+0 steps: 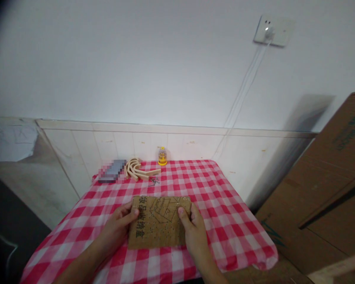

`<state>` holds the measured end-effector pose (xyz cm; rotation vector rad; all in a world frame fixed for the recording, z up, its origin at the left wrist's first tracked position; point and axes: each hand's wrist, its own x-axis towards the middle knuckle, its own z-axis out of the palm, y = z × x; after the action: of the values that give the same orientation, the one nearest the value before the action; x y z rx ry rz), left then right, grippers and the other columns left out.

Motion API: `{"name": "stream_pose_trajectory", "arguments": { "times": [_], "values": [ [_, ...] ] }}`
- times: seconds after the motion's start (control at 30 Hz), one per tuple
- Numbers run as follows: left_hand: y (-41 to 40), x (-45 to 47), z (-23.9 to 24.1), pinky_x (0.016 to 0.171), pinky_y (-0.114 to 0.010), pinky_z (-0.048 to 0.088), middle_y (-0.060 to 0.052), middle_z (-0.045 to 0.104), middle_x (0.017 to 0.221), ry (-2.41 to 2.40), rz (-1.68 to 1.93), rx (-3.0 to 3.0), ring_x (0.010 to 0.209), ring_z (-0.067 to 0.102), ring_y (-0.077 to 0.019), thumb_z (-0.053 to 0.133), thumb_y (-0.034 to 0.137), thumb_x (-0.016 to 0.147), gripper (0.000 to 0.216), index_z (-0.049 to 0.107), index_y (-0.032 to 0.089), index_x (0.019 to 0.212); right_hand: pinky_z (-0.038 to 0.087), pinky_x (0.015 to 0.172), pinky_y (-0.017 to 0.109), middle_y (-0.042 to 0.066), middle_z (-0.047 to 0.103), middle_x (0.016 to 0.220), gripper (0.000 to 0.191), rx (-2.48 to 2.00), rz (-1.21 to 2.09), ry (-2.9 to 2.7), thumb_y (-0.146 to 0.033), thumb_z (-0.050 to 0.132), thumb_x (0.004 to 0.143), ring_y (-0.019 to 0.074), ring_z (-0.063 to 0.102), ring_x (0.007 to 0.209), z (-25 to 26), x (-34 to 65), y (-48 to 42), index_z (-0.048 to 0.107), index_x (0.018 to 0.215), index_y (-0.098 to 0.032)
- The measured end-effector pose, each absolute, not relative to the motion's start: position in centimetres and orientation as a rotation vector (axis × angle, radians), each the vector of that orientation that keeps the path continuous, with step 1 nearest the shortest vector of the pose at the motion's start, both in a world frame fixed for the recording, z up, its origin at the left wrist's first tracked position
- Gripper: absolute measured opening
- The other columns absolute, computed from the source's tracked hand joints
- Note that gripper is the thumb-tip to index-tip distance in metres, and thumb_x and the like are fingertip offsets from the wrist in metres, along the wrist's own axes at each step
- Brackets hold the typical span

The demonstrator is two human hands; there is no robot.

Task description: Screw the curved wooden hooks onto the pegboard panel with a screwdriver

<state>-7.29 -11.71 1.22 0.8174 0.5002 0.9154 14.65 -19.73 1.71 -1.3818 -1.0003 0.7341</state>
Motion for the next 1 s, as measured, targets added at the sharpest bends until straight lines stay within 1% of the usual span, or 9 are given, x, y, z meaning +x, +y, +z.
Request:
{"name": "stream_pose_trajectory", "arguments": {
  "times": [0.07, 0.3, 0.37, 0.53, 0.63, 0.7, 0.87, 1.0],
  "values": [
    [-11.8, -7.3, 1.0, 0.089, -0.042, 0.058, -0.012, 0.08, 0.101, 0.5, 0.899, 0.834, 0.096, 0.076, -0.0297, 0.085, 0.034, 0.074, 0.039, 0.076, 0.017, 0.108, 0.052, 0.083, 0.039, 0.007, 0.074, 0.095, 0.038, -1.376, 0.735, -0.999, -0.061, 0.065, 0.086, 0.029, 0.067, 0.092, 1.5, 14.6, -19.7, 0.07, 0.095, -0.024],
    [-11.9, -7.3, 1.0, 0.086, -0.04, 0.06, -0.011, 0.079, 0.101, 0.53, 0.934, 0.85, 0.098, 0.075, -0.0299, 0.087, 0.033, 0.072, 0.039, 0.075, 0.018, 0.106, 0.049, 0.077, 0.036, 0.006, 0.073, 0.087, 0.027, -1.443, 0.705, -1.003, -0.049, 0.069, 0.082, 0.0276, 0.065, 0.086, 3.2, 14.8, -19.5, 0.07, 0.085, -0.022],
    [-11.9, -7.3, 1.1, 0.085, -0.04, 0.06, -0.012, 0.079, 0.102, 0.54, 0.946, 0.862, 0.099, 0.075, -0.0309, 0.088, 0.034, 0.071, 0.04, 0.075, 0.018, 0.105, 0.048, 0.077, 0.035, 0.005, 0.073, 0.087, 0.028, -1.437, 0.732, -0.992, -0.05, 0.069, 0.082, 0.0269, 0.064, 0.086, 3.9, 14.8, -19.2, 0.071, 0.084, -0.022],
    [-11.9, -7.5, 1.2, 0.084, -0.041, 0.06, -0.013, 0.079, 0.1, 0.554, 0.939, 0.888, 0.1, 0.075, -0.0319, 0.087, 0.033, 0.071, 0.039, 0.075, 0.017, 0.104, 0.044, 0.071, 0.033, 0.001, 0.065, 0.074, 0.031, -1.452, 0.679, -0.857, -0.051, 0.067, 0.082, 0.0225, 0.058, 0.076, 4.3, 14.2, -18.2, 0.063, 0.07, -0.023],
    [-11.9, -7.5, 1.4, 0.084, -0.04, 0.06, -0.013, 0.079, 0.101, 0.547, 0.935, 0.906, 0.099, 0.075, -0.0317, 0.086, 0.034, 0.072, 0.04, 0.075, 0.017, 0.106, 0.042, 0.067, 0.031, -0.001, 0.059, 0.069, 0.032, -1.44, 0.674, -0.801, -0.05, 0.068, 0.08, 0.0203, 0.053, 0.07, 4.1, 13.8, -17.9, 0.058, 0.066, -0.023],
    [-12.0, -7.4, 1.5, 0.084, -0.04, 0.06, -0.013, 0.079, 0.101, 0.541, 0.937, 0.907, 0.1, 0.075, -0.0318, 0.087, 0.035, 0.071, 0.041, 0.075, 0.017, 0.106, 0.042, 0.066, 0.031, -0.002, 0.058, 0.068, 0.032, -1.426, 0.682, -0.784, -0.051, 0.068, 0.079, 0.02, 0.052, 0.069, 4.0, 13.7, -17.8, 0.057, 0.066, -0.024],
    [-12.0, -7.3, 1.5, 0.087, -0.043, 0.059, -0.013, 0.079, 0.102, 0.551, 0.943, 0.908, 0.101, 0.074, -0.0325, 0.086, 0.038, 0.072, 0.041, 0.075, 0.017, 0.105, 0.046, 0.067, 0.033, 0.001, 0.065, 0.072, 0.033, -1.424, 0.699, -0.811, -0.054, 0.067, 0.081, 0.0232, 0.059, 0.072, 3.8, 13.9, -17.4, 0.061, 0.069, -0.024],
    [-11.8, -7.3, 1.2, 0.088, -0.044, 0.059, -0.013, 0.079, 0.106, 0.597, 0.92, 0.914, 0.097, 0.075, -0.0316, 0.085, 0.043, 0.074, 0.045, 0.074, 0.018, 0.111, 0.05, 0.072, 0.036, 0.003, 0.071, 0.078, 0.033, -1.455, 0.701, -0.906, -0.055, 0.065, 0.084, 0.0259, 0.064, 0.078, 3.8, 14.3, -17.1, 0.066, 0.073, -0.024]
  ]
}}
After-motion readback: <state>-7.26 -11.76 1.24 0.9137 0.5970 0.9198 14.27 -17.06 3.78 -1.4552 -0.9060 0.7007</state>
